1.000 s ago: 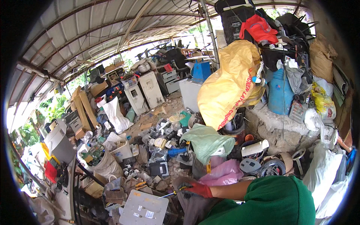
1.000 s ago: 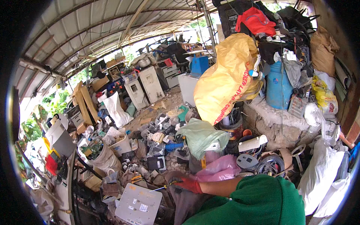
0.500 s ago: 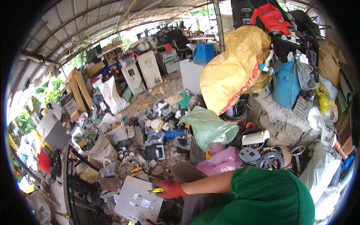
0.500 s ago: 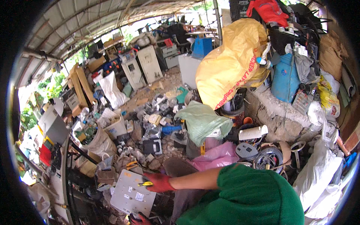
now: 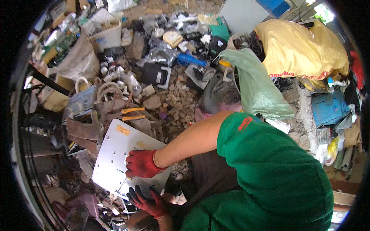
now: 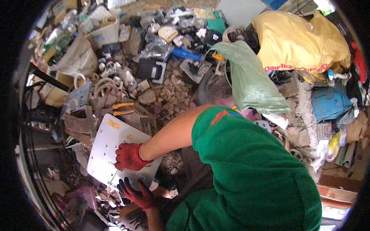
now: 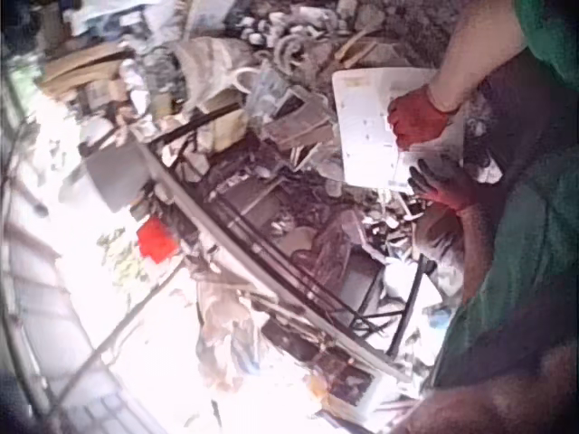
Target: The person disassembles an electronic component using a screwdriver, removing screws from a metal plate and prying off a small white plastic piece.
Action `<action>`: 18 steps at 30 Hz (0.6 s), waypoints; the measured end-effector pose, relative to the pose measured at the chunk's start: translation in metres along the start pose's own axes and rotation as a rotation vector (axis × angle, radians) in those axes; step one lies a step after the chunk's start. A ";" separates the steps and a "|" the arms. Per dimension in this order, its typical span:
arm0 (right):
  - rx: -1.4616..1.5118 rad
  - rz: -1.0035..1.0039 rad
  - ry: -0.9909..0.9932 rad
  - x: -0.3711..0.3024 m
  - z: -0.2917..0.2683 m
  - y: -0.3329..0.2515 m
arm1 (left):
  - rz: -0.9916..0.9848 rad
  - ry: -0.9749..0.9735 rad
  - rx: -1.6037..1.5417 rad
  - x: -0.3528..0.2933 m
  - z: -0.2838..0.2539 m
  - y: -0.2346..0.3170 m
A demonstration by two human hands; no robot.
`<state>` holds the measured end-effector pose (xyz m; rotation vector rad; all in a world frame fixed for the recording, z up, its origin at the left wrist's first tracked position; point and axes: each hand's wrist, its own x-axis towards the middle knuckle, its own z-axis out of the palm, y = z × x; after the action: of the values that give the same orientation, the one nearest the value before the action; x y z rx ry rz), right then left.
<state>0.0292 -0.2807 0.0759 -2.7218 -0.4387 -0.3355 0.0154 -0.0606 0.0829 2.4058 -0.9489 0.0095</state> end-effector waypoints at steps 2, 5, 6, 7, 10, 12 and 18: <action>0.016 0.010 0.048 0.003 -0.001 0.001 | -0.008 -0.007 -0.005 0.003 0.004 0.008; 0.078 0.131 0.008 0.005 -0.007 0.002 | -0.036 -0.133 -0.017 0.003 -0.010 0.024; 0.090 0.188 0.005 0.006 -0.012 -0.001 | -0.040 -0.176 -0.039 0.005 -0.018 0.027; 0.091 0.248 -0.021 0.007 -0.015 -0.005 | -0.009 -0.200 -0.051 0.003 -0.022 0.023; 0.092 0.421 0.085 0.015 -0.041 -0.016 | -0.009 -0.259 -0.025 0.004 -0.050 0.040; 0.239 0.582 0.016 0.009 -0.081 -0.029 | 0.006 -0.298 -0.043 0.011 -0.089 0.064; 0.203 0.879 0.071 -0.055 -0.239 -0.058 | 0.103 -0.450 -0.148 0.098 -0.199 0.102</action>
<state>-0.0829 -0.3362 0.2952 -2.4025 0.6968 -0.1257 0.0612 -0.0858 0.3214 2.2595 -1.2223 -0.5647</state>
